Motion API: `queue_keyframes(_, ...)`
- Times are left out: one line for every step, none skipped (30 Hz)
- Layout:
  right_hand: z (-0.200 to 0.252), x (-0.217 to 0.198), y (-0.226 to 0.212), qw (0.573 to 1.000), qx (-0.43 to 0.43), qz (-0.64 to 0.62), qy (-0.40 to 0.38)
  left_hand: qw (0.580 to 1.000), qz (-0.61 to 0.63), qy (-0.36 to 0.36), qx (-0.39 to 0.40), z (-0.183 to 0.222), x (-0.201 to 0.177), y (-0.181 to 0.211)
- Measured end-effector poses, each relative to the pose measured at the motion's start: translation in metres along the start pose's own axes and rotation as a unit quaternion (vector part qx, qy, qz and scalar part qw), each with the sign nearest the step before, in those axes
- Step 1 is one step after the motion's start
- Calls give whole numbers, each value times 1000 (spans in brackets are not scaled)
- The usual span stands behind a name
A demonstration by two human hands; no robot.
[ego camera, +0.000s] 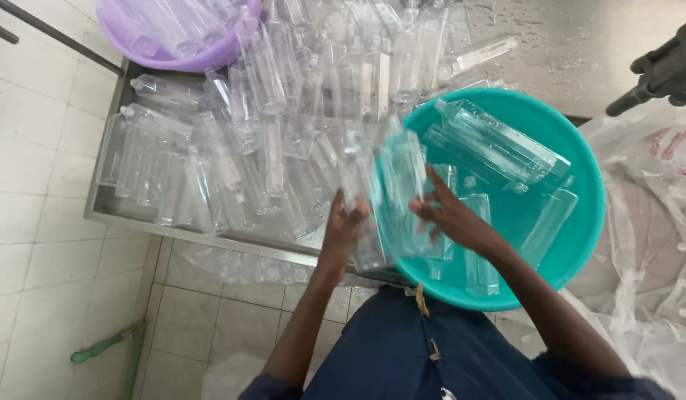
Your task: Rinsing empty plastic bottles in a basin of water and placing them into bags.
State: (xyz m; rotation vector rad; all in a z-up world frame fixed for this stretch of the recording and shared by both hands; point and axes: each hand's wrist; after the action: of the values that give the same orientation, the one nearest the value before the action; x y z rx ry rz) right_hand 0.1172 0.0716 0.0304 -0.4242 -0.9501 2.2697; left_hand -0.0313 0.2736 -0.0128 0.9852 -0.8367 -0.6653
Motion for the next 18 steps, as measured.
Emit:
queue_keyframes(-29, 6, -12, 1000, 1, 1, 2, 1000, 2, -1, -1, -22, -3, 16)
queue_keyframes(-57, 11, -25, 995, -81, 33, 38, 997, -57, 3, 49, -44, -6, 31)
queue_keyframes(-86, 15, -39, 981, -165, 63, 79, 988, -116, 3, 102, -70, -7, 48)
queue_keyframes(-116, 18, -36, 980, -167, 63, 84, 988, -115, -2, 105, -109, -16, 32)
queue_keyframes(-145, 19, -34, 972, -201, 48, 112, 957, -228, 27, 180, -150, -23, 16)
queue_keyframes(-175, 19, -32, 961, -235, 32, 139, 906, -335, 55, 253, -192, -28, 1)
queue_keyframes(-174, 22, -21, 960, -235, 29, 150, 906, -334, 45, 256, -221, -28, -16)
queue_keyframes(-174, 26, -10, 955, -253, 20, 153, 867, -426, 76, 246, -251, -27, -34)
queue_keyframes(-174, 29, 0, 950, -270, 11, 155, 818, -514, 107, 235, -282, -25, -51)
queue_keyframes(-140, 25, 6, 948, -271, 8, 166, 819, -512, 98, 240, -298, -23, -54)
queue_keyframes(-106, 23, 14, 958, -250, 14, 143, 800, -548, 120, 212, -312, -22, -58)
queue_keyframes(-72, 22, 22, 966, -228, 20, 119, 779, -583, 142, 185, -326, -21, -62)
queue_keyframes(-52, 9, 41, 967, -221, 19, 125, 782, -581, 134, 182, -337, -24, -65)
queue_keyframes(-32, -3, 60, 968, -197, 9, 154, 753, -614, 123, 203, -349, -26, -68)
queue_keyframes(-10, -13, 81, 969, -171, -2, 176, 721, -648, 115, 219, -354, -35, -74)
queue_keyframes(10, -21, 104, 971, -162, -4, 175, 722, -649, 109, 211, -350, -42, -89)
queue_keyframes(25, -34, 121, 960, -142, -62, 234, 695, -674, 99, 230, -357, -42, -96)
queue_keyframes(41, -47, 138, 941, -121, -120, 292, 666, -698, 89, 249, -364, -43, -102)
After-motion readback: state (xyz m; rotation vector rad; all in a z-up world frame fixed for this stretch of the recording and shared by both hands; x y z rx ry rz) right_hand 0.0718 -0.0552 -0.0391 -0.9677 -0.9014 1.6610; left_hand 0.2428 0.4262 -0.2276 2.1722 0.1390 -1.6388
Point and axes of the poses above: each hand's wrist, its own z-axis away from the middle knuckle, its own x-axis out of the palm, y = z × x, and after that the axes turned 12 degrees about x, right-handed
